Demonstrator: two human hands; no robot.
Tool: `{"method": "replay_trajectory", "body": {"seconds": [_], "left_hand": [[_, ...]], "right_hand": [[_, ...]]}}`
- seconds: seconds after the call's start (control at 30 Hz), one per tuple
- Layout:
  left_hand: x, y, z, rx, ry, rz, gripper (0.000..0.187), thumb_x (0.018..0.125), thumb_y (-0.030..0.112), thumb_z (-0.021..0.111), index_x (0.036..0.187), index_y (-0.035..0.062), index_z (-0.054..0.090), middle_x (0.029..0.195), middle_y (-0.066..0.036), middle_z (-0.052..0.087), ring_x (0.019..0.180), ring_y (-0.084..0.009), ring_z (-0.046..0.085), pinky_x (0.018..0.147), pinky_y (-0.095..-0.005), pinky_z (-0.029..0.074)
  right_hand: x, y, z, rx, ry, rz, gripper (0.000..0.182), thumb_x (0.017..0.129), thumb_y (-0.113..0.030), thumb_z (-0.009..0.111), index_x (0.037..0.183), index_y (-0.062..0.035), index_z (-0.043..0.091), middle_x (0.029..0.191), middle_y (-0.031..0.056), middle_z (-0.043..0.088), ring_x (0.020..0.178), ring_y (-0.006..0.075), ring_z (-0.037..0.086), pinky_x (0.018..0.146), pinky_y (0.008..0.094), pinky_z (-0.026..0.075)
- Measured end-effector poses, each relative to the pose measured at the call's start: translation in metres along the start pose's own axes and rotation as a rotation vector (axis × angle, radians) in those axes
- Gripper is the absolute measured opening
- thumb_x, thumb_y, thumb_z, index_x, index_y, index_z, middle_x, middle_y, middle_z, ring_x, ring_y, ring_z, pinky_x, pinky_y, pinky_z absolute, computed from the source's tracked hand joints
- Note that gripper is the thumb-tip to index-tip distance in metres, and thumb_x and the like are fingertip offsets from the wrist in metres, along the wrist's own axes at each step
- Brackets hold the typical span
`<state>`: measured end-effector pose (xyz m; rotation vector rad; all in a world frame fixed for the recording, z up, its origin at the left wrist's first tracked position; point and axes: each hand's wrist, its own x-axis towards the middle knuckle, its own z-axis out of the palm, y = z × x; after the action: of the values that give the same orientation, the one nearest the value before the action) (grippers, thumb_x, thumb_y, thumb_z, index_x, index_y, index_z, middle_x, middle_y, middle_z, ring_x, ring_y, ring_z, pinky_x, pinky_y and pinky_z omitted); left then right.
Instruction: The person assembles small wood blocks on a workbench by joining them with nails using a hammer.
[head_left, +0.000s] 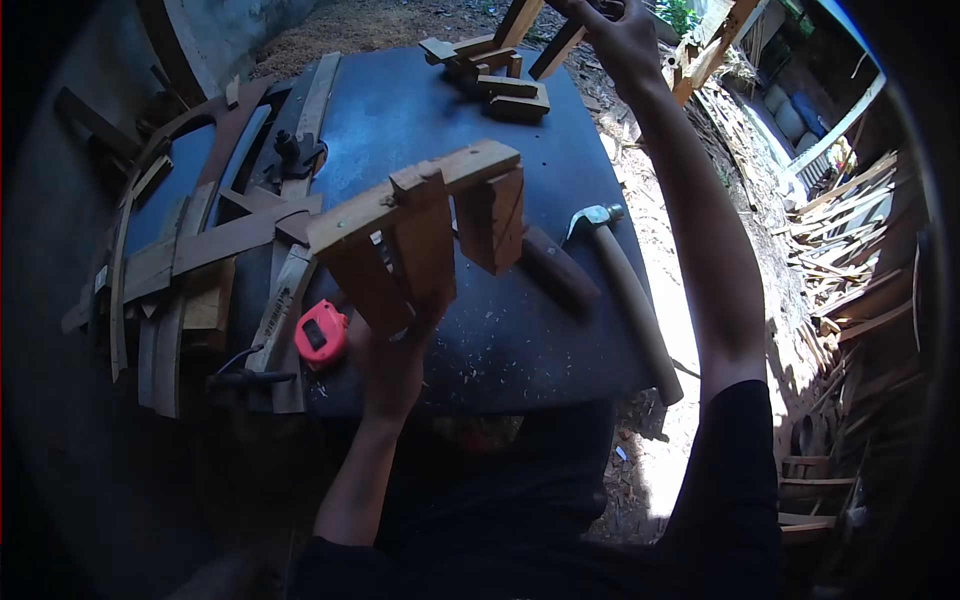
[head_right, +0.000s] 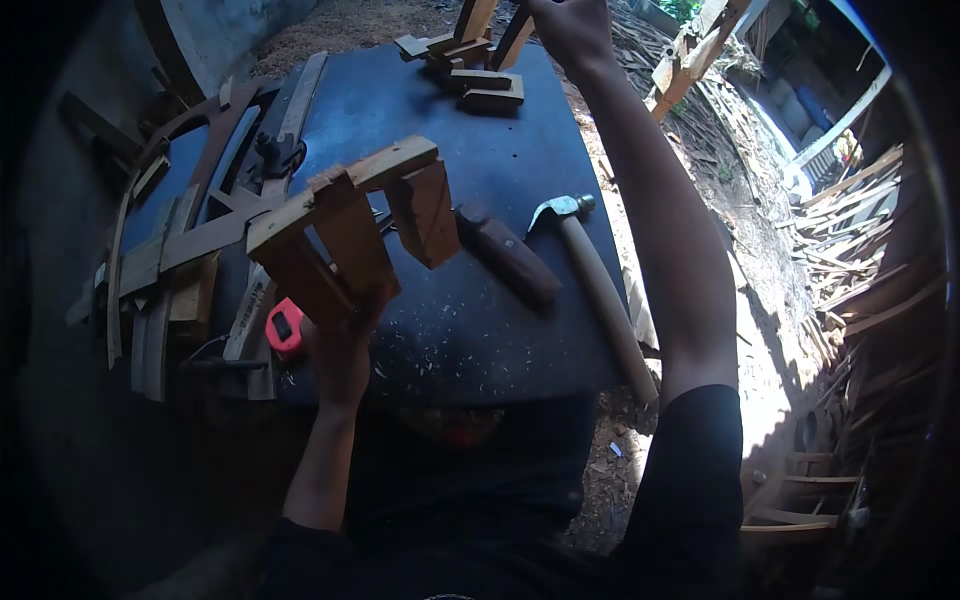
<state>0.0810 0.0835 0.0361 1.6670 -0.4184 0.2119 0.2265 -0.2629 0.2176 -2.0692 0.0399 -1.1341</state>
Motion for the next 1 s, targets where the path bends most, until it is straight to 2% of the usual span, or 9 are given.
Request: {"method": "replay_trajectory", "body": {"seconds": [0.07,0.2,0.3,0.37,0.47,0.6,0.73,0.87,1.0], "left_hand": [[-0.005,-0.018,0.007,-0.027,-0.02,-0.027,0.039,0.087,0.015,0.087,0.119,-0.0004,0.069,0.103,-0.011,0.072,0.098,-0.0216,0.071,0.084,-0.0374,0.054],[-0.005,-0.014,0.004,-0.197,-0.099,-0.21,0.045,0.081,0.014,0.09,0.119,-0.0009,0.07,0.107,-0.014,0.073,0.099,-0.0279,0.073,0.085,-0.0387,0.056],[0.0,-0.013,0.005,-0.222,-0.093,-0.222,0.047,0.079,0.012,0.091,0.119,-0.0006,0.07,0.11,-0.016,0.075,0.101,-0.0305,0.074,0.087,-0.0391,0.057],[0.003,-0.009,0.003,-0.174,-0.1,-0.156,0.046,0.078,0.01,0.091,0.119,-0.0005,0.07,0.112,-0.016,0.075,0.102,-0.0305,0.075,0.088,-0.0391,0.058],[-0.001,-0.011,0.003,-0.307,-0.107,-0.267,0.043,0.08,0.008,0.089,0.119,-0.0005,0.071,0.11,-0.015,0.076,0.103,-0.0288,0.076,0.09,-0.0383,0.058],[-0.005,-0.016,-0.002,-0.399,-0.217,-0.363,0.046,0.085,0.005,0.085,0.127,-0.0025,0.067,0.119,-0.014,0.075,0.112,-0.0242,0.073,0.095,-0.0364,0.058],[-0.006,-0.01,-0.004,-0.685,-0.256,-0.591,0.057,0.088,0.001,0.081,0.14,-0.0038,0.055,0.13,-0.014,0.07,0.121,-0.021,0.068,0.101,-0.0355,0.056],[-0.007,-0.017,-0.004,-0.576,-0.327,-0.51,0.065,0.088,-0.001,0.08,0.145,-0.0031,0.049,0.136,-0.015,0.066,0.125,-0.0203,0.065,0.102,-0.0351,0.055],[-0.012,-0.025,-0.006,-0.428,-0.376,-0.405,0.056,0.094,0.007,0.078,0.144,0.0004,0.053,0.139,-0.014,0.064,0.127,-0.0222,0.063,0.106,-0.038,0.051]], "right_hand": [[0.037,0.022,0.036,-0.155,0.065,-0.062,0.046,0.086,-0.031,0.085,0.105,0.0043,0.062,0.093,0.0133,0.068,0.084,0.02,0.065,0.074,0.0356,0.053],[0.093,0.087,0.1,-0.176,0.012,-0.117,0.045,0.081,-0.035,0.088,0.092,0.0031,0.066,0.081,0.0118,0.067,0.076,0.0232,0.065,0.07,0.0395,0.053],[0.103,0.104,0.128,-0.254,0.032,-0.109,0.046,0.078,-0.035,0.089,0.09,0.0031,0.067,0.082,0.0125,0.068,0.077,0.0253,0.065,0.071,0.0405,0.052],[0.112,0.12,0.142,-0.295,0.04,-0.146,0.051,0.076,-0.034,0.09,0.098,0.0041,0.065,0.084,0.0151,0.068,0.079,0.0278,0.066,0.072,0.0414,0.053],[0.121,0.138,0.157,-0.296,0.002,-0.117,0.058,0.077,-0.035,0.089,0.109,0.0048,0.062,0.089,0.0184,0.068,0.083,0.0299,0.067,0.076,0.0417,0.054],[0.12,0.139,0.162,-0.302,-0.065,-0.054,0.055,0.077,-0.034,0.088,0.107,0.0033,0.061,0.092,0.0181,0.069,0.087,0.0305,0.068,0.078,0.0416,0.054],[0.128,0.147,0.169,-0.351,-0.068,-0.062,0.055,0.077,-0.037,0.087,0.106,0.0019,0.061,0.092,0.017,0.07,0.088,0.0319,0.069,0.078,0.0431,0.054],[0.135,0.155,0.168,-0.447,-0.072,-0.041,0.056,0.078,-0.04,0.085,0.109,0.0005,0.06,0.093,0.0174,0.07,0.089,0.0326,0.069,0.08,0.0437,0.054],[0.135,0.148,0.161,-0.373,-0.17,0.027,0.056,0.079,-0.041,0.084,0.11,-0.0015,0.06,0.096,0.0179,0.07,0.092,0.0326,0.068,0.082,0.0431,0.053]]}}
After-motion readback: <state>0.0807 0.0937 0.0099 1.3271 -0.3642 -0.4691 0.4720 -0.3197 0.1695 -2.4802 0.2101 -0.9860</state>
